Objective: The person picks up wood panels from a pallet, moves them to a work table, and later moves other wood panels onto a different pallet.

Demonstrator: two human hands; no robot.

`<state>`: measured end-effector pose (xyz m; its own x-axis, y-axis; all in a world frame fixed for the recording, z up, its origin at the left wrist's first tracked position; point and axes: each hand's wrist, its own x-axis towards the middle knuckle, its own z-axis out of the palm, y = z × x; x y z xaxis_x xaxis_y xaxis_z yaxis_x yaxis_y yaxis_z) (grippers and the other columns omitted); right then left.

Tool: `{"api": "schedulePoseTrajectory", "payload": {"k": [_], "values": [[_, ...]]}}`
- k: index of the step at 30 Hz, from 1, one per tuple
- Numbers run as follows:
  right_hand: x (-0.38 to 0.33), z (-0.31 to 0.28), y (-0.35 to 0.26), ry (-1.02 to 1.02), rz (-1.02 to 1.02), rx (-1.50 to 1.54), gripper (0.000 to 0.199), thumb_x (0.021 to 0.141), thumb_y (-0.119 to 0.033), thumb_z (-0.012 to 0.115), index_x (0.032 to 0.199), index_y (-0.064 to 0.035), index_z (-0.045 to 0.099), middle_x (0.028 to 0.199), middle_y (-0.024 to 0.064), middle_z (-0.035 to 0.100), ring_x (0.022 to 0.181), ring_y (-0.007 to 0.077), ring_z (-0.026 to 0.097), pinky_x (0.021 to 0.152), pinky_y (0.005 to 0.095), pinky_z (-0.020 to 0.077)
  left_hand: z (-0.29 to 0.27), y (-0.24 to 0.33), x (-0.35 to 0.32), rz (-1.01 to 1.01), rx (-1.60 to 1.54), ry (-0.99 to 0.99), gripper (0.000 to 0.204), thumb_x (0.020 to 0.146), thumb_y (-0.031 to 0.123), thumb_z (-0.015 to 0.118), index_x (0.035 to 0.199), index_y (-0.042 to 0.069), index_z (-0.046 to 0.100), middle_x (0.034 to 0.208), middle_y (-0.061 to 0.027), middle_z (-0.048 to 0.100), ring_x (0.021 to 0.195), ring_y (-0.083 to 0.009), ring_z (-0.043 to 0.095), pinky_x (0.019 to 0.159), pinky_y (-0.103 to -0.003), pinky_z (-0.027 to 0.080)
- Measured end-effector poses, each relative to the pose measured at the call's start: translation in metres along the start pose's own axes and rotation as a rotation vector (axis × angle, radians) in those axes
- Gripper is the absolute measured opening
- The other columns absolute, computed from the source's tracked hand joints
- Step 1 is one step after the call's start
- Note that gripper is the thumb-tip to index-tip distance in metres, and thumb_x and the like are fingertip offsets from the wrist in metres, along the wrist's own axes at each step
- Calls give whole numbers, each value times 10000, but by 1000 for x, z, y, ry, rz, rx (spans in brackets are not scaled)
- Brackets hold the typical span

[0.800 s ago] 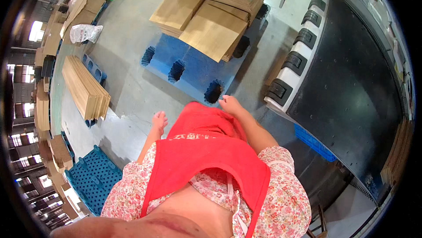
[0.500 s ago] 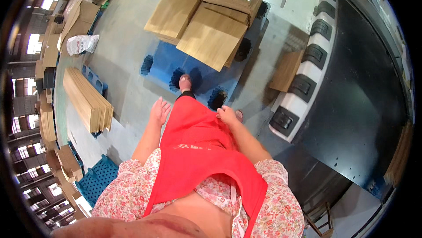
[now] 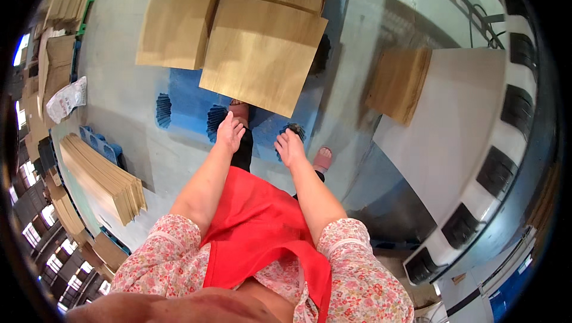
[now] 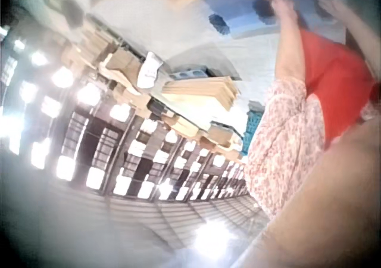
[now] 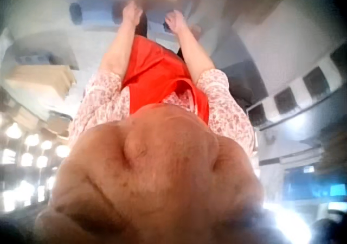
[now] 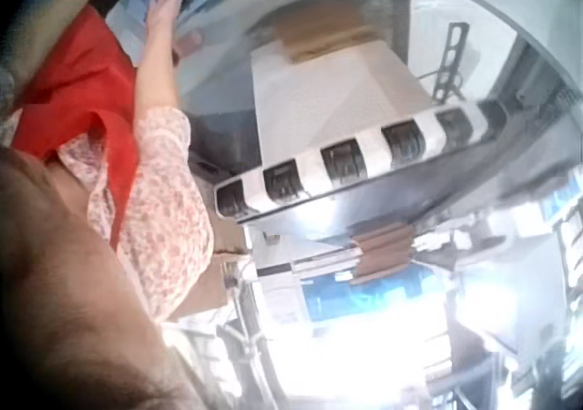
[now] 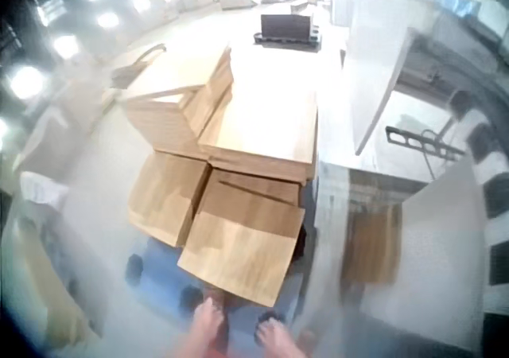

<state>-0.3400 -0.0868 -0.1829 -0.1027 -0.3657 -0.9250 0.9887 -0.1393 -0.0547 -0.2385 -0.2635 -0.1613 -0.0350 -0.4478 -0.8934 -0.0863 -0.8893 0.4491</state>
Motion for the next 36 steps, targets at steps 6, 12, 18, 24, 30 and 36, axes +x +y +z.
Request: {"api": "schedulePoseTrajectory", "payload": {"k": [6, 12, 18, 24, 30, 36], "values": [[78, 36, -20, -47, -56, 350, 456, 898, -340, 482, 1259, -62, 461, 1356, 63, 448, 1274, 259, 384, 1051, 397, 314, -7, 30, 82, 5, -153, 88, 605, 896, 389, 592, 1293, 20, 324, 1294, -138, 364, 1187, -284, 407, 1013, -390, 349], [99, 40, -49, -99, -189, 134, 442, 892, -342, 470, 1269, -110, 473, 1307, 71, 490, 1213, 255, 424, 1027, 412, 307, 19, 77, 134, 71, -308, -259, 541, 903, 376, 574, 1312, 61, 411, 1296, -117, 489, 1221, -230, 450, 1046, -380, 365], [125, 62, -87, 548, -488, -688, 589, 841, -417, 551, 1249, 0, 470, 1330, 178, 454, 1259, 266, 379, 999, 421, 325, 37, 102, 160, 278, -159, -71, 431, 900, 286, 595, 1242, 79, 433, 1240, -100, 528, 1125, -267, 519, 957, -442, 408], [123, 90, -132, 200, -587, -920, 766, 813, -331, 633, 1352, 114, 319, 1329, 293, 403, 1266, 395, 373, 1062, 382, 307, 12, 122, 193, 203, -181, 45, 454, 890, 265, 616, 1263, 101, 415, 1217, -73, 537, 1092, -261, 528, 883, -458, 434], [148, 89, -112, 428, -873, -943, 858, 754, -379, 703, 1363, 92, 326, 1303, 277, 434, 1210, 391, 435, 1037, 405, 343, 18, 123, 193, 364, -26, 124, 485, 867, 362, 653, 1196, 57, 469, 1174, -83, 552, 1011, -235, 559, 797, -406, 493], [152, 76, -112, 393, -867, -834, 866, 748, -383, 729, 1351, 103, 341, 1312, 272, 433, 1235, 373, 423, 1046, 397, 332, 18, 121, 174, 447, 321, 258, 421, 863, 406, 650, 1003, 19, 565, 940, -79, 613, 827, -166, 585, 661, -306, 479]]}}
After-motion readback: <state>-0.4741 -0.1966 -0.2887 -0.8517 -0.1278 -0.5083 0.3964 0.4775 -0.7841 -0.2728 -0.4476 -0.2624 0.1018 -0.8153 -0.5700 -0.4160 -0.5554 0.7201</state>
